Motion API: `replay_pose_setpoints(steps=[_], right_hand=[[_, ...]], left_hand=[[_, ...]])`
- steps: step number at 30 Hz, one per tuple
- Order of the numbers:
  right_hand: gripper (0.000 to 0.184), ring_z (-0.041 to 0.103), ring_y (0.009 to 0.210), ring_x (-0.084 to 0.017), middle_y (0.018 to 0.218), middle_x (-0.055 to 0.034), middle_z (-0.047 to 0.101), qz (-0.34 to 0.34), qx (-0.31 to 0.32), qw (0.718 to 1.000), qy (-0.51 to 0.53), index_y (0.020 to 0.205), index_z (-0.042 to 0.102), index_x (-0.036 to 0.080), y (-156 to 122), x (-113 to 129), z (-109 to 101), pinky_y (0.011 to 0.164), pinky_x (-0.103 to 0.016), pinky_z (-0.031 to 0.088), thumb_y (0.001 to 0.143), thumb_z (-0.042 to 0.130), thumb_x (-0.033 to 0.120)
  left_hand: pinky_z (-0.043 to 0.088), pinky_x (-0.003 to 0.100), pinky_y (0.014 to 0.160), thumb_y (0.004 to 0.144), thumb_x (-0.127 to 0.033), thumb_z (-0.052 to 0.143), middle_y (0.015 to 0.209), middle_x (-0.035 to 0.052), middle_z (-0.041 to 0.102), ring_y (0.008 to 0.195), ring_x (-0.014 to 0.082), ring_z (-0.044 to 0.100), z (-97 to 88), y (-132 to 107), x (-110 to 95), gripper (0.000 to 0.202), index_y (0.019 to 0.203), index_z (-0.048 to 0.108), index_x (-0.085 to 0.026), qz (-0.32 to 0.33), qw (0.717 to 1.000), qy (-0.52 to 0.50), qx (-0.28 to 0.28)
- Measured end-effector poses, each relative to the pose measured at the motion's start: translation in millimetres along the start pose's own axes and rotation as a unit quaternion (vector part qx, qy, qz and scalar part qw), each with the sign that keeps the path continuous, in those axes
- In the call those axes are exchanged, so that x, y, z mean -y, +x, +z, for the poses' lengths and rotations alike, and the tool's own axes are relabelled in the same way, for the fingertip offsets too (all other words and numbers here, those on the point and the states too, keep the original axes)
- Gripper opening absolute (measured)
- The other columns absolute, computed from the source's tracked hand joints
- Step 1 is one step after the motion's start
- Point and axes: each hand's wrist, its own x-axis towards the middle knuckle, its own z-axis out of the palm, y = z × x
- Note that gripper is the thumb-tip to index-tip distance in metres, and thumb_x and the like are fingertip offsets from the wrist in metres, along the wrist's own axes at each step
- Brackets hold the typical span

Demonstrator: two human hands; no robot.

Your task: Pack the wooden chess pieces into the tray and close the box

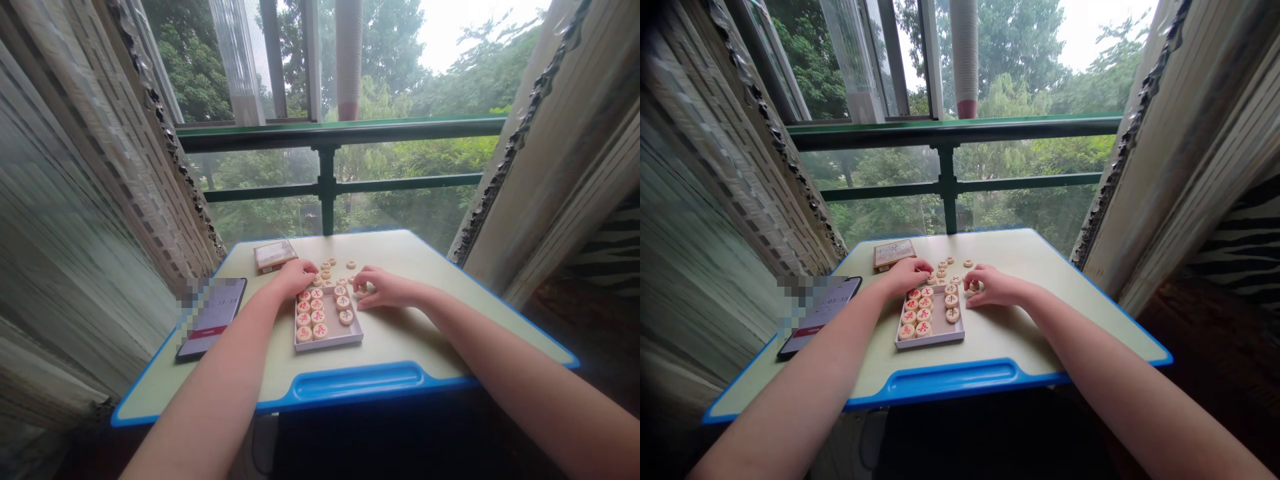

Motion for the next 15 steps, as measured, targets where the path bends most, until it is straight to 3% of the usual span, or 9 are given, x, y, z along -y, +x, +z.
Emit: replay_pose_setpoints(steps=[15], right_hand=[[0.037, 0.051, 0.094, -0.022, 0.101, -0.0053, 0.051, 0.013, 0.019, 1.000, 0.007, 0.093, 0.063, 0.025, -2.4, 0.3, -1.8, 0.082, -0.032, 0.041, 0.063, 0.068, 0.045]], left_hand=[[0.045, 0.025, 0.079, 0.073, -0.022, 0.050, 0.096, 0.0044, 0.068, 0.087, 0.0185, 0.061, -1.1, 4.7, 8.0, 0.025, 0.090, 0.068, -0.019, 0.036, 0.993, 0.106, -0.030]])
